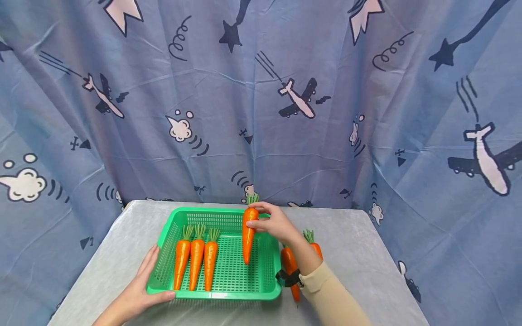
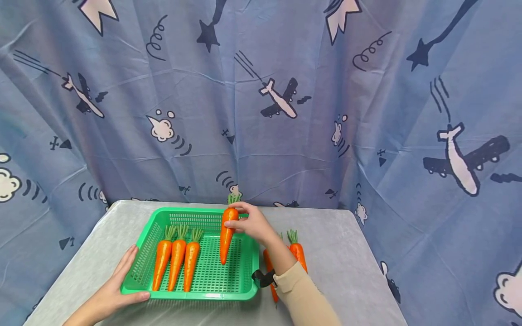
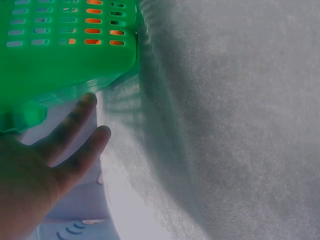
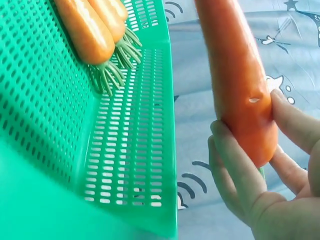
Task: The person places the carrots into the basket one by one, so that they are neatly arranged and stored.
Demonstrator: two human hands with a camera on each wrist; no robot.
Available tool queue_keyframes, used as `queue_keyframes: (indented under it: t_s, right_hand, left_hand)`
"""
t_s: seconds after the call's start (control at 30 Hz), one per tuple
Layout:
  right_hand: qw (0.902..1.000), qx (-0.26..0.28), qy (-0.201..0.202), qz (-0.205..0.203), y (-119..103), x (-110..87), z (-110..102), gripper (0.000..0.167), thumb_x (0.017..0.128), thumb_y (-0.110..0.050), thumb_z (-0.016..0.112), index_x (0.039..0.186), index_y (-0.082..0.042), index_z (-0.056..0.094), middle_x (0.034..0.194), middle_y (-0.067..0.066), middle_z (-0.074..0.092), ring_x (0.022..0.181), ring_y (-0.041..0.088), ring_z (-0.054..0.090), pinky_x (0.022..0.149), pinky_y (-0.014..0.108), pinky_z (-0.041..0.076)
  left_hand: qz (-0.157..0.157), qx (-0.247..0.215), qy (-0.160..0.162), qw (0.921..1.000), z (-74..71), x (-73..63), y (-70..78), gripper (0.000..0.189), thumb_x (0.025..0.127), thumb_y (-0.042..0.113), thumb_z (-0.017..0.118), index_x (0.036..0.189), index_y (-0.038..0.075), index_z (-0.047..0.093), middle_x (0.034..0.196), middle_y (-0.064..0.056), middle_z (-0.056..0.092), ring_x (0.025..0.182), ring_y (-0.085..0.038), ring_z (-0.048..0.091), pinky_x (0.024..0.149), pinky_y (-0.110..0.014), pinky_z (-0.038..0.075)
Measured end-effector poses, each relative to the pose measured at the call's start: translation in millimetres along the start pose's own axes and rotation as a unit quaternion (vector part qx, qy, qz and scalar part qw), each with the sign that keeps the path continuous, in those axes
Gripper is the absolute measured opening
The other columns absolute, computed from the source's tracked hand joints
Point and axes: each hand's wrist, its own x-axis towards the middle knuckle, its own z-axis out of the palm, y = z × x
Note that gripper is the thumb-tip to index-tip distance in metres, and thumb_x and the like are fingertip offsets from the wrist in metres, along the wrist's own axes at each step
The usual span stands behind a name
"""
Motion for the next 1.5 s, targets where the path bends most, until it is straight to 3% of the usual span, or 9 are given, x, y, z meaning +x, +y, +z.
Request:
queue_keyframes:
  t_s: [0.13, 0.23, 0.37, 0.5, 0.87, 1.03, 1.1, 1.27, 1.5]
  right_hand:
    - [0.9999, 0.002, -0.011, 0.011, 2, 4.1, 7, 0.054, 0.088, -0.011, 0.079, 0.137, -0.008, 0.059, 0.132, 0.025, 0.053, 0.096, 0.029, 0.071, 0.08, 0.046, 0.06]
    - [0.9996, 0.002, -0.019, 0.022, 5, 8.1, 12, 0.056, 0.087, -0.01, 0.08, 0.138, -0.006, 0.057, 0.132, 0.026, 0.051, 0.095, 0.03, 0.071, 0.08, 0.048, 0.06]
    - [0.9991, -0.001, -0.027, 0.034, 7, 13.3, 19, 0.058, 0.086, -0.008, 0.08, 0.139, -0.004, 0.056, 0.128, 0.025, 0.052, 0.093, 0.03, 0.071, 0.078, 0.047, 0.061]
    - [0.9985, -0.008, -0.03, 0.044, 9, 16.5, 26, 0.055, 0.085, -0.005, 0.08, 0.135, -0.005, 0.058, 0.127, 0.024, 0.053, 0.091, 0.03, 0.071, 0.077, 0.045, 0.061]
    - [0.995, -0.026, -0.049, 0.083, 16, 23.6, 42, 0.058, 0.083, -0.008, 0.083, 0.135, -0.005, 0.058, 0.125, 0.02, 0.053, 0.09, 0.028, 0.071, 0.083, 0.053, 0.058]
    - [0.9942, -0.042, -0.051, 0.085, 19, 24.9, 48, 0.055, 0.083, -0.007, 0.083, 0.132, -0.006, 0.06, 0.124, 0.019, 0.053, 0.089, 0.028, 0.07, 0.08, 0.051, 0.06]
    - [0.9937, -0.047, -0.05, 0.09, 20, 25.3, 51, 0.054, 0.082, -0.006, 0.083, 0.131, -0.006, 0.06, 0.123, 0.019, 0.052, 0.088, 0.027, 0.069, 0.081, 0.052, 0.059]
    - [0.9931, -0.041, -0.042, 0.101, 23, 28.5, 57, 0.052, 0.08, 0.0, 0.083, 0.128, -0.004, 0.061, 0.119, 0.019, 0.053, 0.085, 0.027, 0.069, 0.082, 0.057, 0.058]
    - [0.99, -0.064, -0.048, 0.116, 32, 32.6, 63, 0.044, 0.08, 0.002, 0.083, 0.118, -0.007, 0.063, 0.113, 0.018, 0.053, 0.083, 0.027, 0.067, 0.079, 0.057, 0.058]
  left_hand:
    - [0.0, 0.01, 0.003, 0.9999, -0.4, -0.9, 0.0, 0.119, 0.08, 0.026, 0.085, 0.164, 0.019, 0.001, 0.17, -0.006, -0.002, 0.134, 0.024, 0.001, 0.109, -0.022, 0.03]
    - [0.003, 0.009, 0.004, 1.0, -0.2, -0.8, -0.5, 0.119, 0.08, 0.026, 0.085, 0.164, 0.019, 0.002, 0.17, -0.006, -0.002, 0.135, 0.024, 0.001, 0.101, -0.008, 0.022]
    - [-0.001, 0.003, 0.0, 1.0, 0.1, 0.1, -0.4, 0.12, 0.08, 0.025, 0.085, 0.164, 0.019, 0.0, 0.17, -0.009, -0.003, 0.134, 0.024, -0.001, 0.114, -0.044, 0.031]
    - [-0.003, -0.011, -0.005, 0.9999, 0.0, 0.7, -0.2, 0.12, 0.08, 0.025, 0.084, 0.164, 0.018, -0.002, 0.17, -0.012, -0.006, 0.132, 0.026, -0.003, 0.101, -0.077, 0.027]
    - [0.004, -0.012, 0.002, 0.9999, 0.3, -0.3, -0.1, 0.122, 0.079, 0.024, 0.085, 0.164, 0.018, -0.001, 0.17, -0.012, -0.005, 0.133, 0.025, -0.002, 0.101, -0.077, 0.027]
    - [0.009, 0.005, 0.009, 0.9999, 0.4, -1.3, -0.5, 0.121, 0.079, 0.025, 0.086, 0.164, 0.019, 0.001, 0.17, -0.007, -0.003, 0.137, 0.021, 0.001, 0.113, -0.03, 0.029]
    - [0.007, 0.003, 0.006, 0.9999, 0.8, -1.2, -0.4, 0.12, 0.079, 0.025, 0.086, 0.164, 0.02, 0.001, 0.17, -0.006, -0.003, 0.137, 0.021, 0.0, 0.112, -0.029, 0.029]
    - [0.006, -0.015, 0.004, 0.9999, 0.4, 0.6, 0.1, 0.122, 0.078, 0.023, 0.086, 0.164, 0.018, 0.0, 0.17, -0.009, -0.004, 0.135, 0.023, -0.001, 0.101, -0.076, 0.026]
    - [0.009, -0.023, 0.008, 0.9997, 0.1, 1.5, 0.1, 0.123, 0.076, 0.023, 0.087, 0.164, 0.017, 0.002, 0.17, -0.011, -0.003, 0.135, 0.023, -0.001, 0.1, -0.079, 0.023]
